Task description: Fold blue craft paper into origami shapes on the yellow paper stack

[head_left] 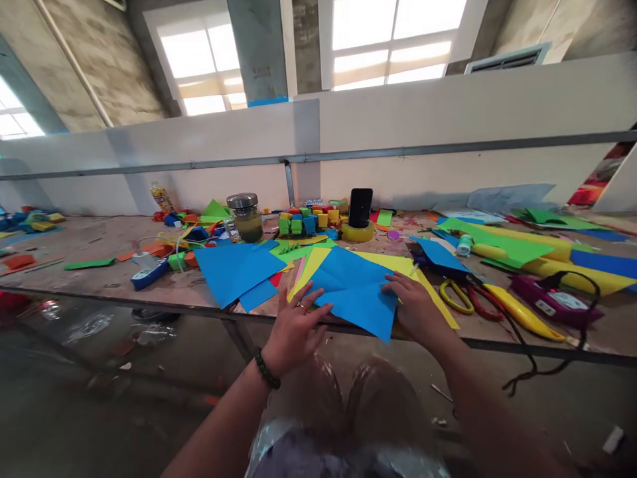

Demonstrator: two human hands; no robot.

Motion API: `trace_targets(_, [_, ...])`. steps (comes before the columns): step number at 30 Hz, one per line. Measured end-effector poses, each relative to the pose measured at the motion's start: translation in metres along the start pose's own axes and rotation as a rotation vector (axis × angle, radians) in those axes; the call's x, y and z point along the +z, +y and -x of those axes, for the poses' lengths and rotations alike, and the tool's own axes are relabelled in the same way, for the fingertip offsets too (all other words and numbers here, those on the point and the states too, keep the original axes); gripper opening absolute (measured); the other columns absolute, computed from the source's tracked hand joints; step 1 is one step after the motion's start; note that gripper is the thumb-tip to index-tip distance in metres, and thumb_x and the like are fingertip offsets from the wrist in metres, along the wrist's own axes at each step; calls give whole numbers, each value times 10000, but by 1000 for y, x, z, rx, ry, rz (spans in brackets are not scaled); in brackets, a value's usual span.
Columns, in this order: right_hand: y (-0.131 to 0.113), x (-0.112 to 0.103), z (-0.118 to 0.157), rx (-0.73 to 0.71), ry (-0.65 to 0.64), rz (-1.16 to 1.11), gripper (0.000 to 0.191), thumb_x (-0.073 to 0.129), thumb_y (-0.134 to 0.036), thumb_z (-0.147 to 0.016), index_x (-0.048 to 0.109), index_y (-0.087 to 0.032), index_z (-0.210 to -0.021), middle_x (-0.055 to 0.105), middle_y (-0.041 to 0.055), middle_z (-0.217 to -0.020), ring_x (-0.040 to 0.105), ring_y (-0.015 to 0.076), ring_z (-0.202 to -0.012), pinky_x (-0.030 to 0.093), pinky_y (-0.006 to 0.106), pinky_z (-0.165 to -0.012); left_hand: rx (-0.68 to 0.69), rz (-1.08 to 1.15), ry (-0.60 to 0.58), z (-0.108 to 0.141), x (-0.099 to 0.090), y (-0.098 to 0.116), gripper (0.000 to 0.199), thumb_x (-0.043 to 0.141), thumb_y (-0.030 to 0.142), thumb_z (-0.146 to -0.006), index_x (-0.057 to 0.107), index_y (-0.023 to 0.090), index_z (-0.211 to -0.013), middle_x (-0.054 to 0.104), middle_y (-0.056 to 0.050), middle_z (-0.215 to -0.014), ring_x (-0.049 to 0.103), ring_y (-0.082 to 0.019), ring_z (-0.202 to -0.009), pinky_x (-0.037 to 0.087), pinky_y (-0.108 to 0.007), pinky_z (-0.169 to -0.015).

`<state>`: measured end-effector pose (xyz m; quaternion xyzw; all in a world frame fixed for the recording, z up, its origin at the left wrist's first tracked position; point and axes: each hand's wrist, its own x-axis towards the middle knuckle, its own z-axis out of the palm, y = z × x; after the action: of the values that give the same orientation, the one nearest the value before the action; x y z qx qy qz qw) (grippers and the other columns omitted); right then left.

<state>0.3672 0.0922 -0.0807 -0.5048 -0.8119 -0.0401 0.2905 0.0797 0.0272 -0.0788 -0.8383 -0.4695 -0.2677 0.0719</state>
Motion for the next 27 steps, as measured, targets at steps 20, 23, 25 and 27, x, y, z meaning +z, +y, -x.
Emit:
trace_targets(20, [-6, -17, -53, -533, -508, -114, 507, 539, -66, -697, 673, -285, -1134, 709, 61, -1149, 648, 254, -1064, 410, 496, -1026, 134, 76, -184, -41, 16, -12, 701, 488, 678, -850, 588, 134, -1280, 616, -176, -1270, 580, -330, -1135, 491, -510, -954])
trace_targets(23, [-1, -23, -69, -528, -627, -225, 447, 560, -100, -735, 692, -303, -1111, 701, 44, -1154, 644, 236, -1067, 494, 396, -944, 177, 118, -112, -35, 18, -12, 557, 504, 569, -903, 621, 128, -1223, 666, -157, -1176, 616, -292, -1059, 543, -460, -891])
trace_targets(25, [3, -24, -80, -503, -706, -308, 384, 598, -128, -742, 715, -304, -1062, 696, 40, -1156, 652, 229, -1046, 529, 343, -890, 181, 144, -65, -33, 18, -12, 504, 536, 525, -905, 640, 119, -1184, 688, -150, -1137, 632, -282, -1041, 559, -444, -884])
trace_targets(27, [10, -22, -87, -466, -759, -403, 300, 613, -149, -763, 736, -311, -983, 694, 29, -1149, 656, 221, -1038, 540, 319, -874, 175, 167, -34, -33, 18, -12, 446, 574, 476, -899, 650, 123, -1162, 700, -143, -1123, 644, -272, -1048, 569, -428, -900])
